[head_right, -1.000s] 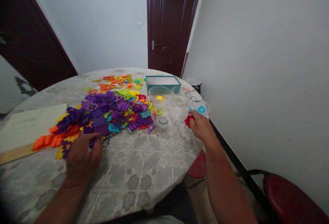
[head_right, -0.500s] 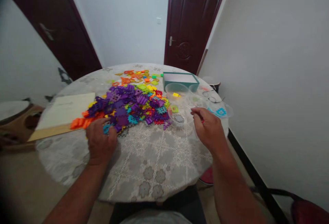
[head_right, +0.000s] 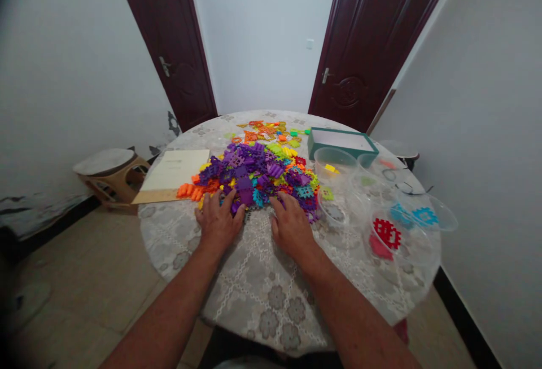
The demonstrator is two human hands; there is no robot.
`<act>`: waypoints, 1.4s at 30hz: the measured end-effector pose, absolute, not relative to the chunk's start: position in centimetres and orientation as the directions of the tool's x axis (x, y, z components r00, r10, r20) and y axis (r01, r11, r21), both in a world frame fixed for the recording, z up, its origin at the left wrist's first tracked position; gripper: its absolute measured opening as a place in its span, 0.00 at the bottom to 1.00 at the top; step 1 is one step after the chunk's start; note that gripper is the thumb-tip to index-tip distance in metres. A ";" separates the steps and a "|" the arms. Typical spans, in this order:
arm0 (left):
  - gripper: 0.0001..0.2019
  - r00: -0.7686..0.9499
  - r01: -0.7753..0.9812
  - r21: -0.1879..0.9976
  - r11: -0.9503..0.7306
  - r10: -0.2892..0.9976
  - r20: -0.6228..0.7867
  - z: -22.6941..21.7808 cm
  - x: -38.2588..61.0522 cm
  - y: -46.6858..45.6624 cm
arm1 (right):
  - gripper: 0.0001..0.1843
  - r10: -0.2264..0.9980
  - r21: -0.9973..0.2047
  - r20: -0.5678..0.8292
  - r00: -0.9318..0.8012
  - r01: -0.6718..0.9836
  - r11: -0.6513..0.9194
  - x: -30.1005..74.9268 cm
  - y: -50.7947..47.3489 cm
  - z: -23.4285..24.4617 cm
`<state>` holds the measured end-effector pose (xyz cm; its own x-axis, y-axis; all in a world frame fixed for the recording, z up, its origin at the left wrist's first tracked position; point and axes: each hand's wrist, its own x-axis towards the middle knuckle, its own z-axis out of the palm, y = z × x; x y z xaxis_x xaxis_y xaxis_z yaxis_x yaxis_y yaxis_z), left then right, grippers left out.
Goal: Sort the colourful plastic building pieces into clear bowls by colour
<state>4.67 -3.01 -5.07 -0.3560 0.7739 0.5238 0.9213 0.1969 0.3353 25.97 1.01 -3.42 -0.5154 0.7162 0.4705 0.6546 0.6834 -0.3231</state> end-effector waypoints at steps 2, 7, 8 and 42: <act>0.22 -0.297 0.938 0.318 0.138 0.791 0.535 -5.1 4.5 -3.0 | 0.29 0.709 -0.341 0.497 -0.500 0.638 0.690 25.8 1.1 -4.8; 0.16 -0.171 0.944 0.329 -0.025 0.816 0.553 -5.0 4.6 -3.9 | 0.28 0.698 -0.342 0.492 -0.520 0.622 0.705 25.9 1.3 -5.6; 0.16 -0.126 0.942 0.328 -0.072 0.830 0.544 -4.9 4.7 -4.1 | 0.27 0.696 -0.337 0.493 -0.522 0.623 0.706 25.9 1.3 -5.5; 0.29 0.198 0.864 0.348 -0.364 0.881 0.430 -4.2 4.3 -4.9 | 0.07 0.891 -0.723 0.328 -0.314 0.523 0.450 26.4 1.3 -3.1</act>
